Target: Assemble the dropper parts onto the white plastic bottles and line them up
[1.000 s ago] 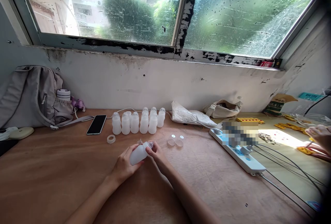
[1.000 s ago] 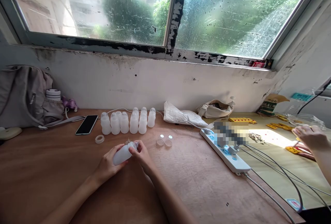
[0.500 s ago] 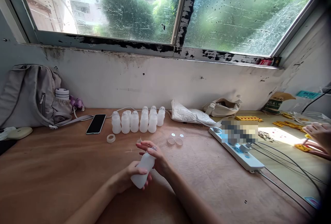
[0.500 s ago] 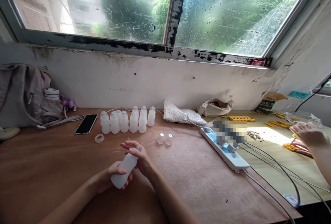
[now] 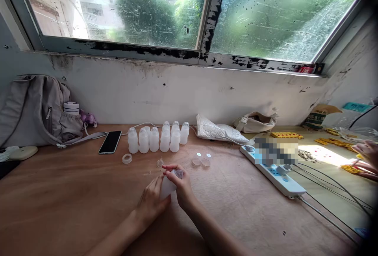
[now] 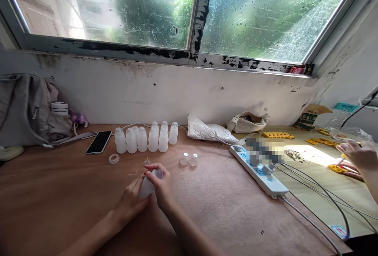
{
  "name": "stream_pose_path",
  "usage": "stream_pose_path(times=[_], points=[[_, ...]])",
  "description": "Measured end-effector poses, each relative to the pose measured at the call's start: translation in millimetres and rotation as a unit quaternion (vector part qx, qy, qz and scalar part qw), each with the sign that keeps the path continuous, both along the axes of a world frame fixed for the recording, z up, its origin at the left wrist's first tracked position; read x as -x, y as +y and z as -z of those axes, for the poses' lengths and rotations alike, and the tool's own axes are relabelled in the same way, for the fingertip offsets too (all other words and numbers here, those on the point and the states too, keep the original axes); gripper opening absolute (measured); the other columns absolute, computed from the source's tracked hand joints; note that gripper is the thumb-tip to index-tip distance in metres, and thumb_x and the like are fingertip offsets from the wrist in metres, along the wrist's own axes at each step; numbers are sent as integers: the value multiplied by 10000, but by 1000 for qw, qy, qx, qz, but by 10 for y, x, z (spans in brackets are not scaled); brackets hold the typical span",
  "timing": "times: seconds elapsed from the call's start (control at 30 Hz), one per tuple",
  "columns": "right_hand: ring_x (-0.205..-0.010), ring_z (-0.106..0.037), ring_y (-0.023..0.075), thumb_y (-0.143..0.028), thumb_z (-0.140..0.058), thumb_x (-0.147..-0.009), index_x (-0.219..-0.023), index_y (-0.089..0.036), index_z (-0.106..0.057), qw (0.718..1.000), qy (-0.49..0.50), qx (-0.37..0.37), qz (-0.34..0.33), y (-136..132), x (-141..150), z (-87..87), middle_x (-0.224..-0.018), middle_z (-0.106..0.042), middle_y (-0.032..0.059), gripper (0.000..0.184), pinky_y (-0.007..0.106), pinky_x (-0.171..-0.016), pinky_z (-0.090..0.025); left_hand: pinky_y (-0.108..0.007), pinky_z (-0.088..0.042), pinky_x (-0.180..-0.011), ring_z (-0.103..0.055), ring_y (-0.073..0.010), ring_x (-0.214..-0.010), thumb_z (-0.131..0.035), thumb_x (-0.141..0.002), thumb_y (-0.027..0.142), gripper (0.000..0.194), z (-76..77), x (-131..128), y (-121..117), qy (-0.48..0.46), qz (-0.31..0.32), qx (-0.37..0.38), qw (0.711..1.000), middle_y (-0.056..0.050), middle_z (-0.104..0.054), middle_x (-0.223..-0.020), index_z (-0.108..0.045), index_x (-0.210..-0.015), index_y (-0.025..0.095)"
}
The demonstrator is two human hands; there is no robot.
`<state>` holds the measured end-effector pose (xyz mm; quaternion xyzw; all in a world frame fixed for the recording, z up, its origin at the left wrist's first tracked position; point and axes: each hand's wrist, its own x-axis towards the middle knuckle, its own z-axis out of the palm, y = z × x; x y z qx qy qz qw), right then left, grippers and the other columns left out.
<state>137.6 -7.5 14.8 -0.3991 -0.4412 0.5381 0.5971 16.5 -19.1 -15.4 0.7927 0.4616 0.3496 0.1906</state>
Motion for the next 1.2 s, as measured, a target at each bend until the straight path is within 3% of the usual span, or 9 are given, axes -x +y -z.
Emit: stream_pose_path(times=[0.13,0.3,0.5,0.63,0.73,0.87,0.97,1.1,1.2], points=[[-754,-570,169,-257,-655,-646,-798,-173,-595,998,6,4,56,16,25,35,-868,-647,45,184,279,-682,-422,-367,-482,-769,-552,-238,-946,-498,-721,240,464,95,-9,61,68,-17,-85,994,-124,-567,-1028,-385,-1157,129],[-720,-562,161,-294,-643,-662,-797,-170,-592,999,-7,-18,50,6,37,46,-878,-637,50,191,274,-654,-423,-356,-495,-733,-564,-235,-908,-477,-743,243,466,180,3,84,102,-48,-155,982,-125,-564,-1026,-358,-1181,137],[-750,-561,165,-296,-590,-719,-879,-186,-580,986,-114,-96,73,-38,19,13,-882,-626,43,194,271,-673,-419,-367,-490,-731,-568,-234,-887,-467,-766,281,426,158,16,138,89,-30,-195,976,-124,-578,-957,-364,-1154,137],[-838,-566,189,-293,-491,-786,-1021,-210,-547,950,-238,-192,66,86,-167,-6,-965,-614,54,256,303,-749,-413,-367,-474,-766,-557,-232,-933,-486,-775,344,438,44,41,141,64,-17,-158,985,-113,-569,-1025,-362,-1161,176],[-947,-534,212,-284,-419,-811,-991,-191,-559,905,-311,-233,172,303,-453,48,-1036,-589,81,247,329,-814,-388,-341,-487,-733,-567,-221,-932,-520,-756,381,486,0,99,144,35,-59,-115,991,-81,-561,-1073,-339,-1175,216],[-662,-564,188,-266,-416,-775,-971,-145,-568,842,-428,-118,306,585,-861,192,-848,-620,98,276,331,-686,-421,-289,-497,-670,-583,-197,-878,-537,-738,372,458,-3,226,204,33,-77,-108,991,-37,-569,-1008,-389,-1156,258],[-841,-555,228,-217,-402,-745,-1035,-134,-553,820,-485,-76,296,683,-1039,292,-969,-594,128,337,349,-758,-406,-290,-488,-701,-572,-194,-854,-562,-713,364,469,-8,319,268,60,-68,-133,987,-37,-542,-959,-438,-1154,264],[-908,-544,252,-233,-472,-704,-1026,-153,-567,846,-467,-45,255,710,-1067,354,-1000,-571,123,345,380,-796,-405,-301,-477,-733,-553,-191,-860,-561,-714,350,489,-8,396,328,77,-38,-125,988,-34,-516,-971,-429,-1180,281],[-669,-583,198,-344,-548,-681,-1018,-174,-557,920,-335,-6,203,706,-975,335,-902,-565,83,377,376,-649,-469,-297,-477,-731,-543,-190,-883,-551,-720,348,492,4,421,352,74,-30,-114,990,-30,-506,-986,-418,-1190,289]])
